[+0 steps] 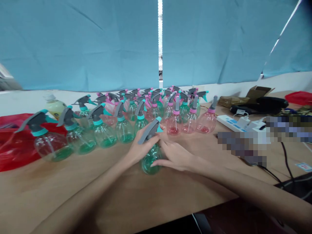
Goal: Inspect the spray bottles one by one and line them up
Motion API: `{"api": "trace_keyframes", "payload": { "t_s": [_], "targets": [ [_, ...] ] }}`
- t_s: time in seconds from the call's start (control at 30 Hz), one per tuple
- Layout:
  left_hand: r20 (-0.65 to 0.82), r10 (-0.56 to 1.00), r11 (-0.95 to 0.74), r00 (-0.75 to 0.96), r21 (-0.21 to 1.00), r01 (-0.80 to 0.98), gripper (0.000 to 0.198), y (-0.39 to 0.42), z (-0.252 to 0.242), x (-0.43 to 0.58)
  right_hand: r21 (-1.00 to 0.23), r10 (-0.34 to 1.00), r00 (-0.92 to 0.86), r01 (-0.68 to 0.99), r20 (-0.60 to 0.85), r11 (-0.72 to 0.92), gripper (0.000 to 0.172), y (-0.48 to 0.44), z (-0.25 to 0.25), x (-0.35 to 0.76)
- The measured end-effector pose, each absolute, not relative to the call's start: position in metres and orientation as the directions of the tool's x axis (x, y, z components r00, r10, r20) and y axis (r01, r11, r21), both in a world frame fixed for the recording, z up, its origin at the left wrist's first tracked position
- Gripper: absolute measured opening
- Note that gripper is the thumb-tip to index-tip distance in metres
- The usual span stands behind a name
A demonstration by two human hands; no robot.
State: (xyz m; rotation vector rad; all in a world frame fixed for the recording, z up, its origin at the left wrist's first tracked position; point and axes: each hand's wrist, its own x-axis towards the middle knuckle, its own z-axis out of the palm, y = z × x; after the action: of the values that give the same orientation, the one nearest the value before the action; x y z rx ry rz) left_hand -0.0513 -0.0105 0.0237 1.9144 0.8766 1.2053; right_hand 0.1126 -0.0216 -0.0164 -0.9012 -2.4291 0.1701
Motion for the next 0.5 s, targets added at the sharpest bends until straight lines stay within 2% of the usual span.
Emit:
{"api": "trace_keyframes", "payload": {
  "t_s": [0.13,0.27,0.5],
  "targets": [
    [0.417,0.847,-0.495,0.33,0.845,0.203,0.033,-0.006,0.025,-0.052,-0.293,0.632,-0.694,0.56,0.345,0.775,0.065,-0.007,-0.037,0.136],
    [0.425,0.843,-0.504,0.329,0.839,0.206,0.039,0.0,0.029,-0.052,-0.26,0.614,-0.711,0.556,0.343,0.789,0.052,0.007,-0.058,0.156],
    [0.397,0.875,-0.472,0.277,0.826,0.307,0.028,0.007,0.032,-0.05,-0.294,0.623,-0.701,0.549,0.348,0.782,0.039,0.023,-0.067,0.164]
  ]
}}
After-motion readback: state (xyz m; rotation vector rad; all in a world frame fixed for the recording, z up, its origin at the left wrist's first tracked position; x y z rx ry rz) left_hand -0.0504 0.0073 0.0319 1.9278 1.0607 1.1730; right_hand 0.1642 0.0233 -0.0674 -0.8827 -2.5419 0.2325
